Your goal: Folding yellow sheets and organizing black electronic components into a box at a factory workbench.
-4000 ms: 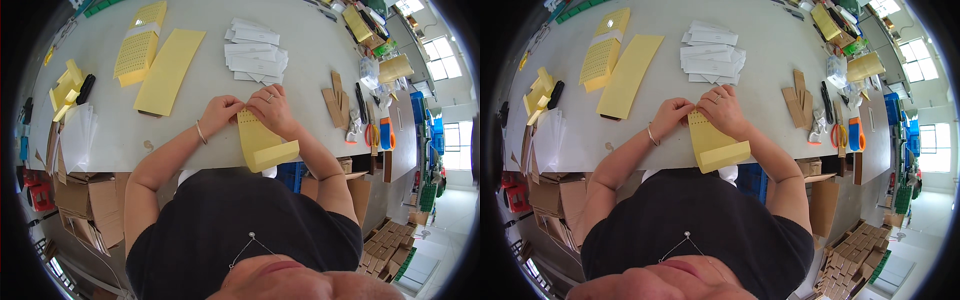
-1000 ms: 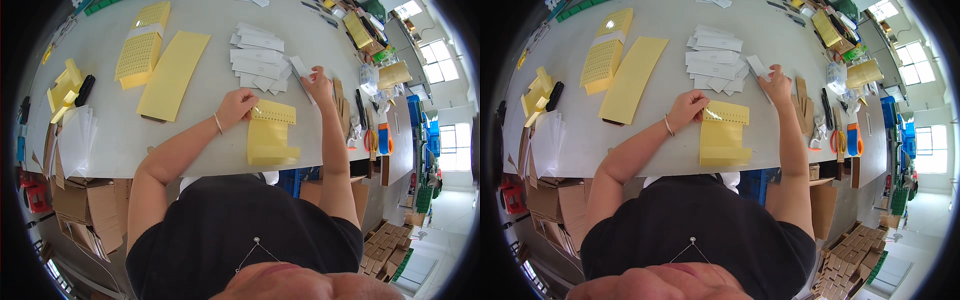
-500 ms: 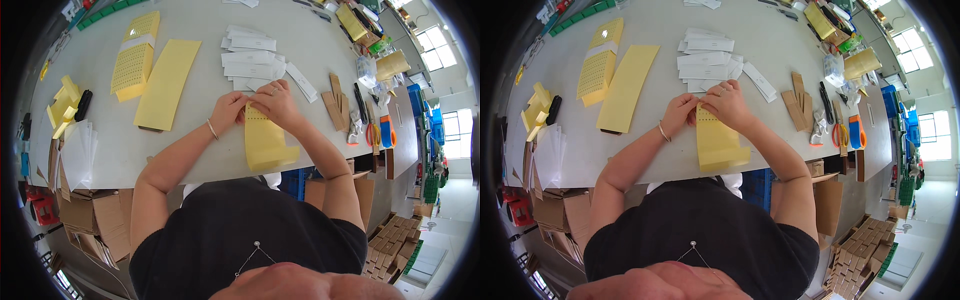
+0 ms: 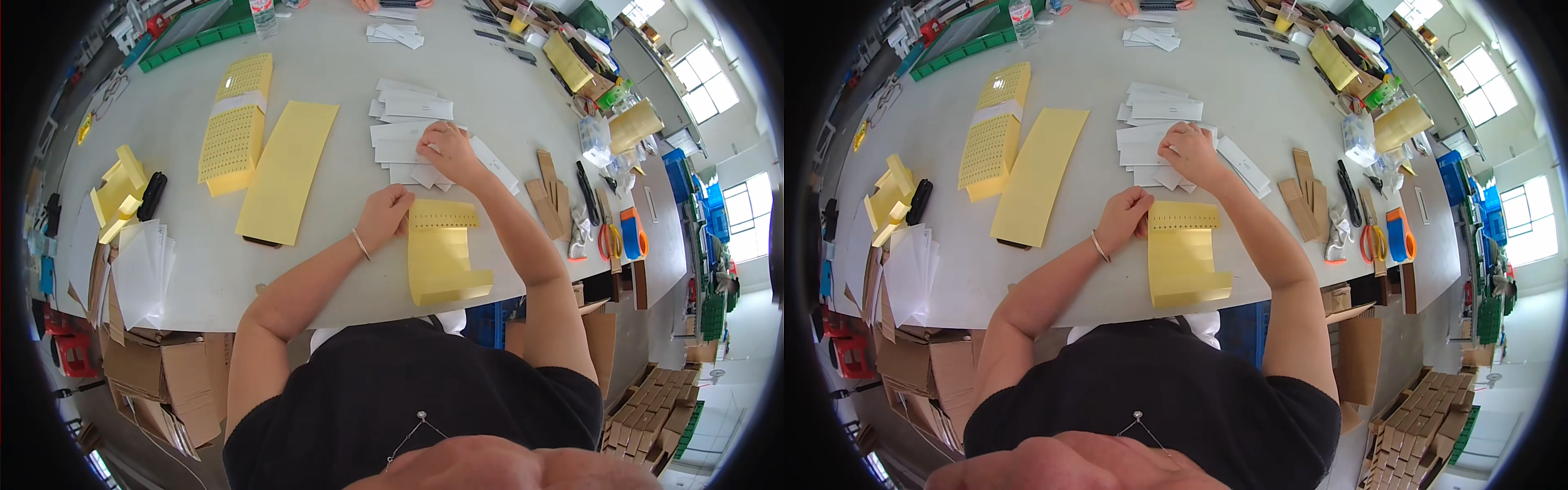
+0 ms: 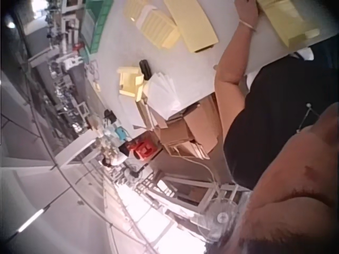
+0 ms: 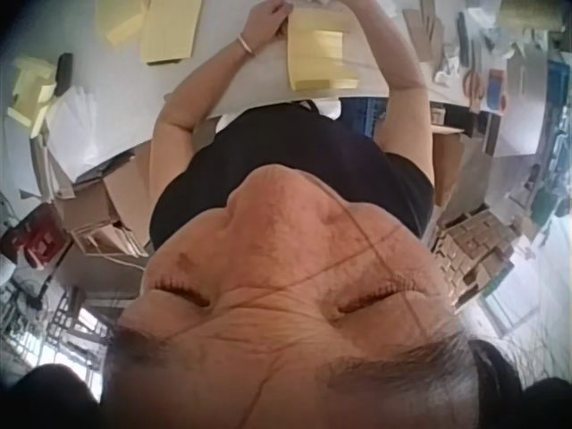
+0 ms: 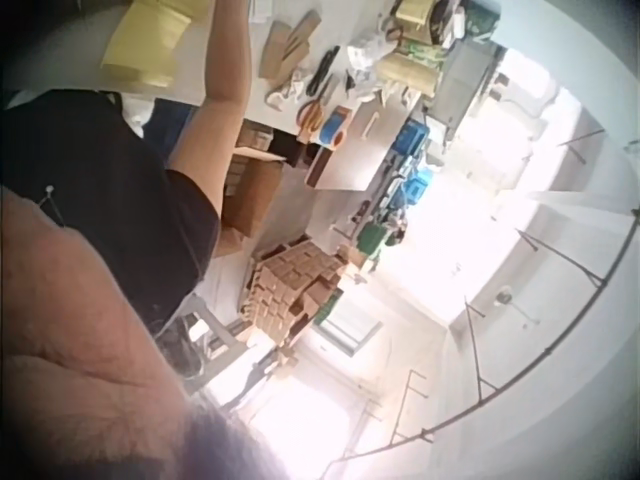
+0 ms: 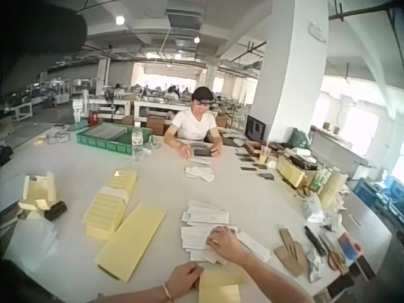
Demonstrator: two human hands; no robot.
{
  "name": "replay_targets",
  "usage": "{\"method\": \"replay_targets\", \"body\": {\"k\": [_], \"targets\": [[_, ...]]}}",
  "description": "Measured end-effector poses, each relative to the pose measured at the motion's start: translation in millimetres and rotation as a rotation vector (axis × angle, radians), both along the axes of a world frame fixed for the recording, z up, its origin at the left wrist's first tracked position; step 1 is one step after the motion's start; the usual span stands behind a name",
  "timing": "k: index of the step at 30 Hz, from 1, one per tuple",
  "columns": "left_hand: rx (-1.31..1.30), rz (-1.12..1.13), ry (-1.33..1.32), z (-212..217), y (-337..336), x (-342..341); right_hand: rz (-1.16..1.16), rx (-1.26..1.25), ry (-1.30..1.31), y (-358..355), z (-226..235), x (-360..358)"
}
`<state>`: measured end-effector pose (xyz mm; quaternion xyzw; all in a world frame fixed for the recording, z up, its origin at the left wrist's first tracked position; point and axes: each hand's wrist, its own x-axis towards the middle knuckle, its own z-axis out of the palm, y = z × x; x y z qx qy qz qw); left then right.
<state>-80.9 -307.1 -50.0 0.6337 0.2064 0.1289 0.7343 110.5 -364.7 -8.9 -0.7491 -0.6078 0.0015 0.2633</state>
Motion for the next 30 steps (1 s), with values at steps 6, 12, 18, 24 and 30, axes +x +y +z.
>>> {"method": "replay_targets", "body": {"k": [6, 12, 18, 24, 30], "targets": [[0.069, -0.006, -0.029, 1.6, 2.0, 1.8, -0.089, -0.033, -0.12, 16.1, -12.0, 4.4], [0.12, 0.001, -0.029, -1.2, -0.8, -1.2, 0.094, -0.13, -0.279, -1.0, -2.2, -1.1], [0.275, 0.012, -0.122, -18.3, -3.6, -0.2, 0.134, -0.171, -0.219, -2.3, 1.0, -11.8], [0.189, -0.013, -0.068, -6.1, -4.7, -2.5, 0.013, -0.117, -0.115, -23.1, 19.2, -3.6], [0.213, -0.015, -0.065, -9.4, -2.7, -1.3, -0.431, -0.107, 0.06, -83.3, -0.7, 65.4]]}}
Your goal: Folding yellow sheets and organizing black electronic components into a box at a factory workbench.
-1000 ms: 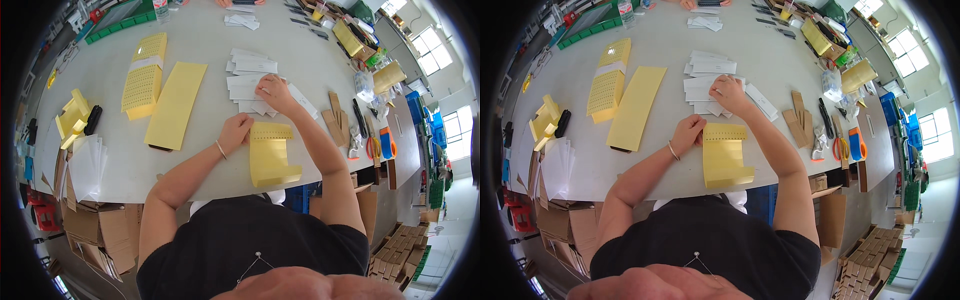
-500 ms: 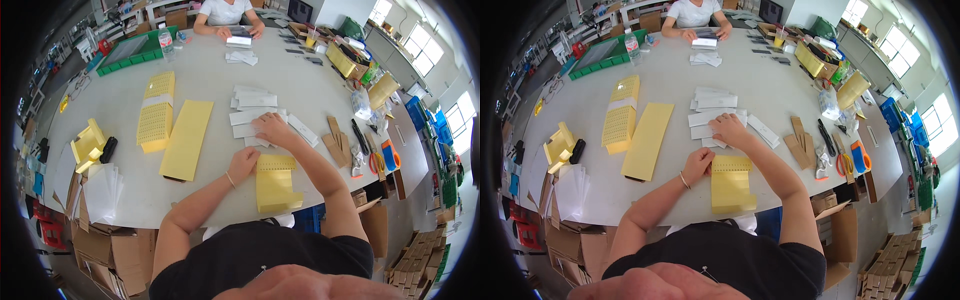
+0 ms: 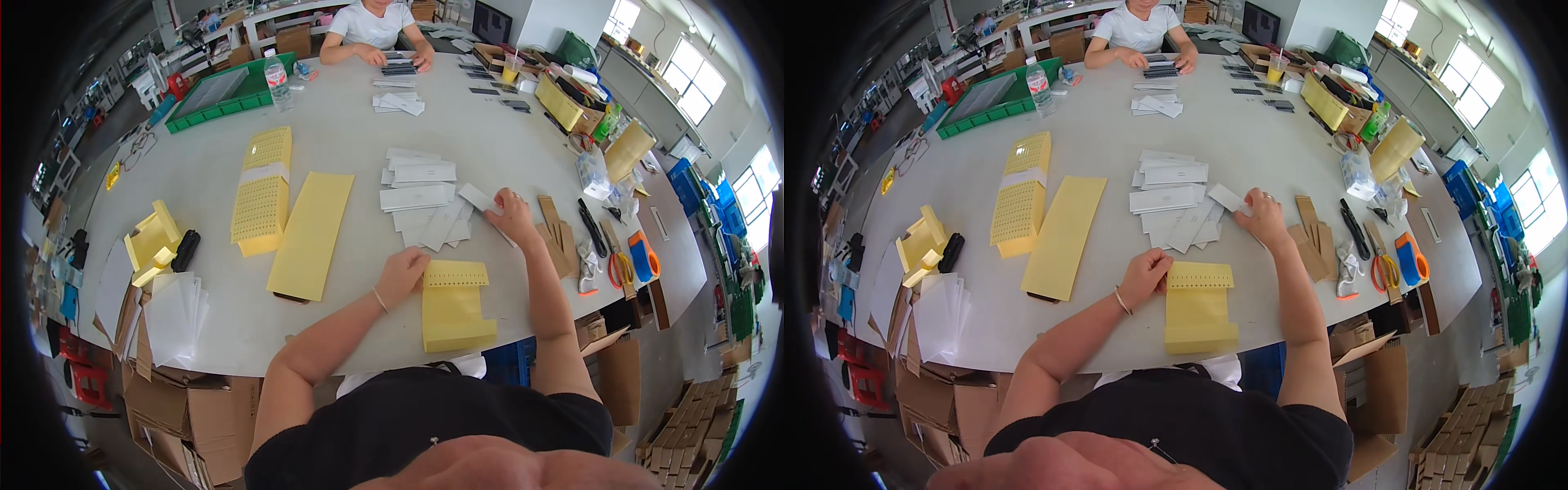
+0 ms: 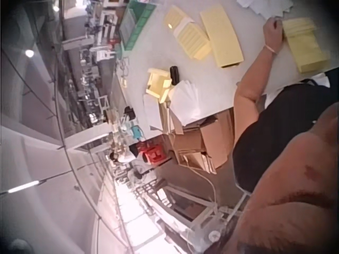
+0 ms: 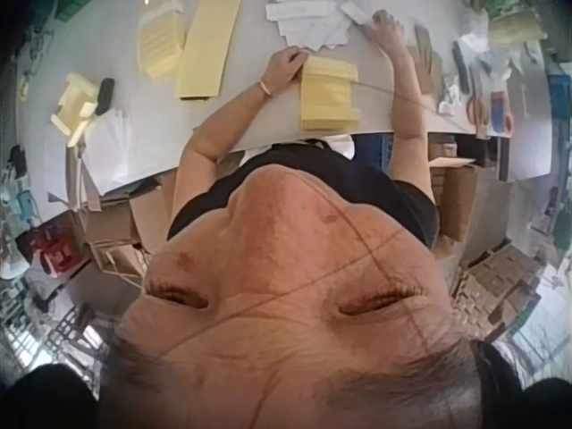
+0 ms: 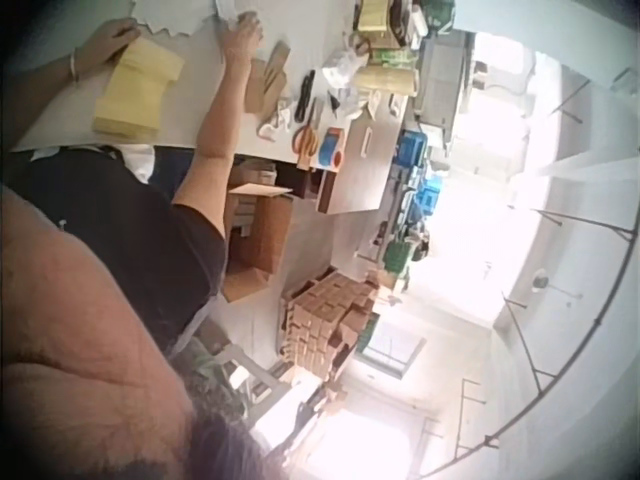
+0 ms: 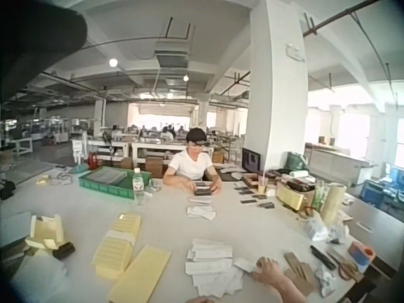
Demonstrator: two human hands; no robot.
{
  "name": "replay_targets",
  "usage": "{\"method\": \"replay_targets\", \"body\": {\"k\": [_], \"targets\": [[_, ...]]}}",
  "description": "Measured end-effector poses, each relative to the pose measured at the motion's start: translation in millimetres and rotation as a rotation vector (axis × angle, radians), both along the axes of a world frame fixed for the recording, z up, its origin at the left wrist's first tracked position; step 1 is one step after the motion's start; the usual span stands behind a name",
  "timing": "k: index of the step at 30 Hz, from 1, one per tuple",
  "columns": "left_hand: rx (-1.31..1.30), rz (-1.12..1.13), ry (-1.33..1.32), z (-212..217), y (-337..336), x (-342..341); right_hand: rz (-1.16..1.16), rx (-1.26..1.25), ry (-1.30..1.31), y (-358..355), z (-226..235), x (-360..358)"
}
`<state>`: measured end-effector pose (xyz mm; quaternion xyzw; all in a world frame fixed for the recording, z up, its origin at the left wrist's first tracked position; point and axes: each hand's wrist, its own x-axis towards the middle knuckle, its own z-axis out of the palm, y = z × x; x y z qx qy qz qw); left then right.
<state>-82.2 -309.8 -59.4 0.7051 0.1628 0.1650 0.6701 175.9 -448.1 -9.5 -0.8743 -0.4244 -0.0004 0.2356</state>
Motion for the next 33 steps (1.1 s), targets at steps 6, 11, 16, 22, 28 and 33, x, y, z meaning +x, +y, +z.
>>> {"method": "replay_targets", "body": {"k": [6, 11, 16, 22, 28, 33], "targets": [[-0.018, 0.027, -0.012, 6.6, -2.6, -3.7, -0.001, 0.132, -0.212, -12.8, -13.0, -10.2], [-0.05, 0.137, -0.027, 4.0, -1.3, -4.3, 0.573, 0.352, 0.294, -14.0, 9.2, -60.9], [0.067, 0.262, -0.017, -3.8, 6.4, -3.3, 0.74, 0.191, -0.013, -7.6, 20.5, -95.5], [0.033, 0.284, -0.033, 1.8, 5.5, -5.6, 0.692, 0.155, -0.033, -6.7, 10.0, -96.1], [0.03, 0.298, -0.053, -0.5, 10.6, -1.8, 0.69, 0.148, -0.044, -0.5, 2.6, -90.9], [0.014, 0.247, -0.077, -0.7, 7.0, -8.7, 0.693, 0.163, -0.003, -0.7, 5.0, -94.2]]}}
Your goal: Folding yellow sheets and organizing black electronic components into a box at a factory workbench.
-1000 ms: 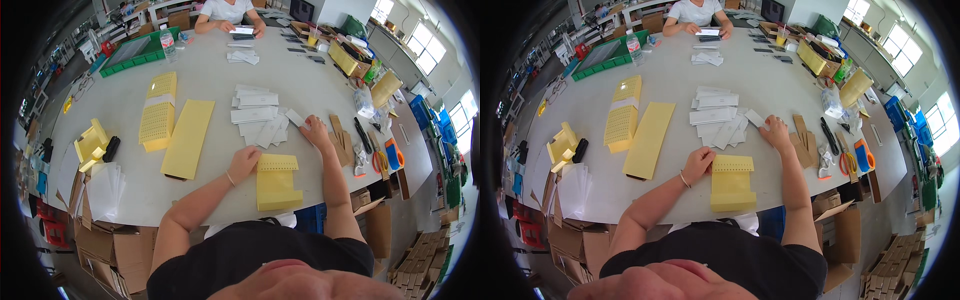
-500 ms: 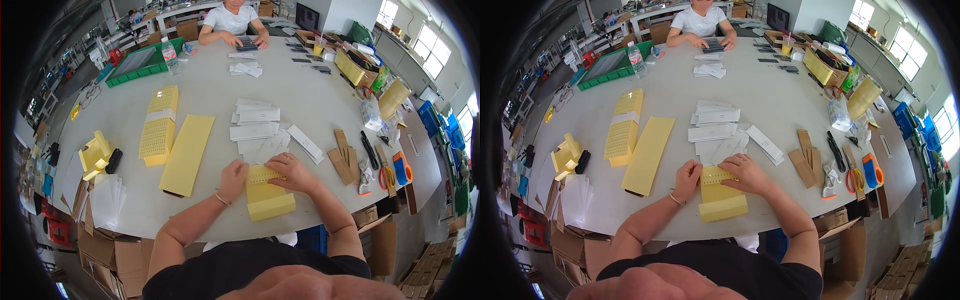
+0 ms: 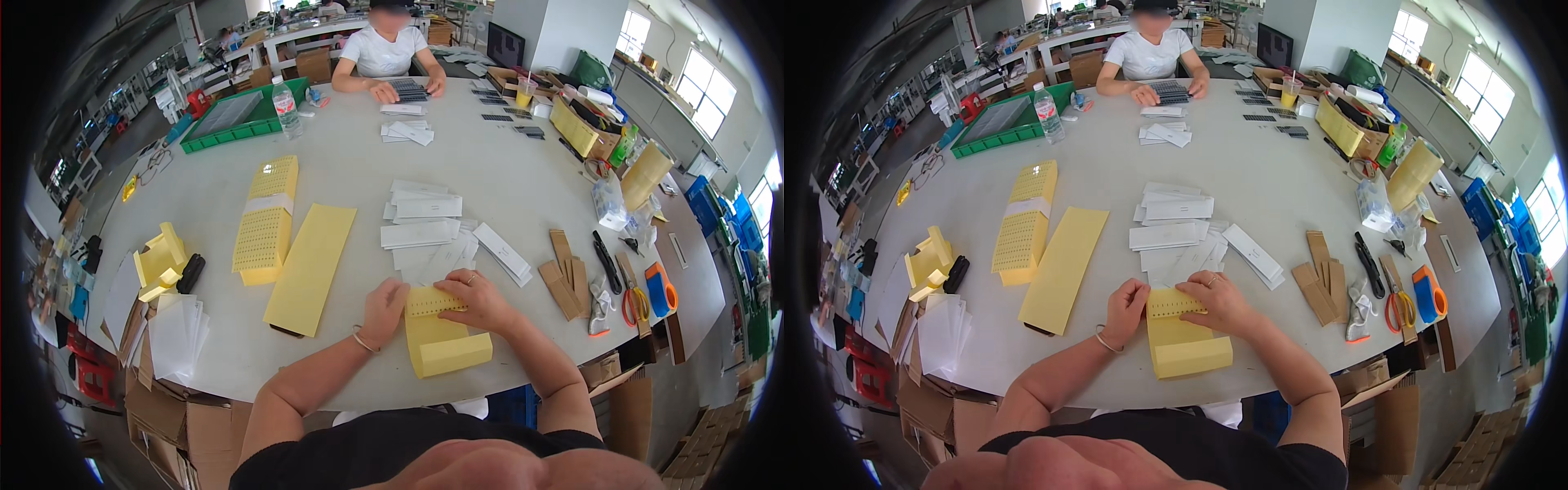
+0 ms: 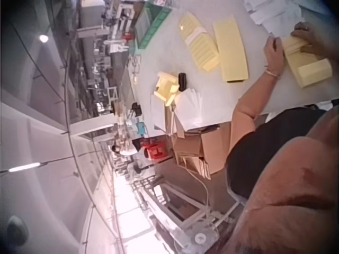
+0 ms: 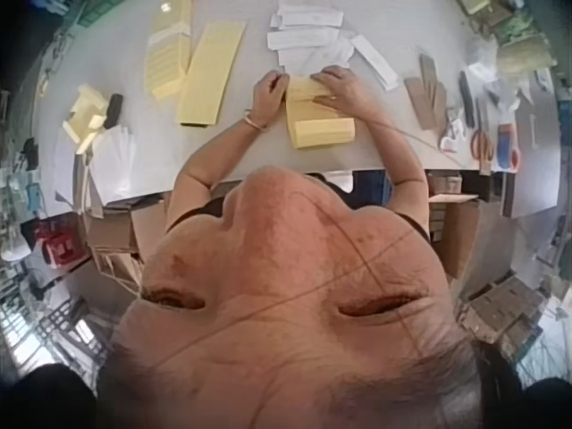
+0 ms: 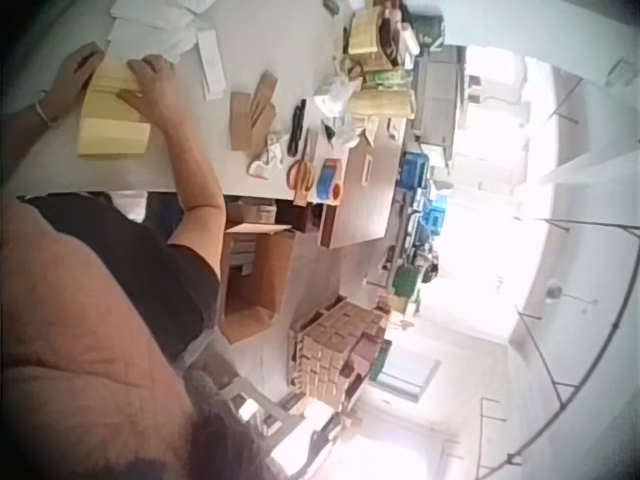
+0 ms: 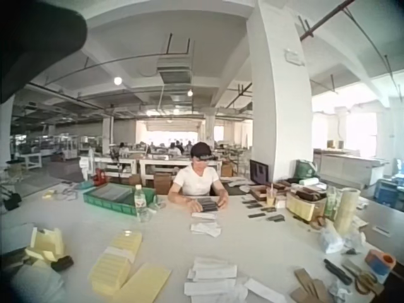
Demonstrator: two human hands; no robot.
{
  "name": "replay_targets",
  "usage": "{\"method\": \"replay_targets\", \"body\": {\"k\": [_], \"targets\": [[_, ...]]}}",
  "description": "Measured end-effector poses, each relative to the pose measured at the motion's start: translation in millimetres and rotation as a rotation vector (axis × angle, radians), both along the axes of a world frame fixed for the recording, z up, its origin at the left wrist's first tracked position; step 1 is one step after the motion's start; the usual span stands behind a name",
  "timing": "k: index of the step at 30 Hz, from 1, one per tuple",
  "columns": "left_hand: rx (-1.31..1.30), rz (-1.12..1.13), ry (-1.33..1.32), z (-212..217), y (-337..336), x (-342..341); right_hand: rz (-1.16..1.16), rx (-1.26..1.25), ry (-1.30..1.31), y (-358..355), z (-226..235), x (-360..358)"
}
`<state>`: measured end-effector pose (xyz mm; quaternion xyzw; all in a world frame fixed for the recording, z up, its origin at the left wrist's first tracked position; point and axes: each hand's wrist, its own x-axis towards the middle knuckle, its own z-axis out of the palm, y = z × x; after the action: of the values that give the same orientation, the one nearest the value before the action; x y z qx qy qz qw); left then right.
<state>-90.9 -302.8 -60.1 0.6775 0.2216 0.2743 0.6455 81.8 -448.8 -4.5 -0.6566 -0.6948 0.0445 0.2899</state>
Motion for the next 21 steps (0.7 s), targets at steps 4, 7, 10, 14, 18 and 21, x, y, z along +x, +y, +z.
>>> {"method": "replay_targets", "body": {"k": [4, 7, 10, 14, 18, 21], "targets": [[0.048, -0.029, -0.104, 6.9, -14.1, -3.4, -0.049, 0.011, 0.08, -9.5, -1.8, -10.3], [0.337, -0.102, -0.164, 8.4, -16.4, 1.2, -0.042, 0.034, 0.116, -8.2, 0.8, -11.0], [0.697, -0.088, -0.146, 12.5, -8.1, 6.8, -0.056, 0.035, 0.15, -5.3, -5.2, -6.9], [0.559, -0.112, -0.042, 24.6, 0.6, 8.4, -0.063, 0.085, 0.178, 9.3, -5.4, -1.4], [0.541, -0.102, -0.013, 26.9, 0.9, 7.5, -0.124, 0.0, 0.318, 12.6, -10.8, -6.8], [0.414, -0.106, 0.062, 19.8, -0.8, 7.3, -0.114, -0.076, 0.37, 8.5, -8.1, -5.6]]}}
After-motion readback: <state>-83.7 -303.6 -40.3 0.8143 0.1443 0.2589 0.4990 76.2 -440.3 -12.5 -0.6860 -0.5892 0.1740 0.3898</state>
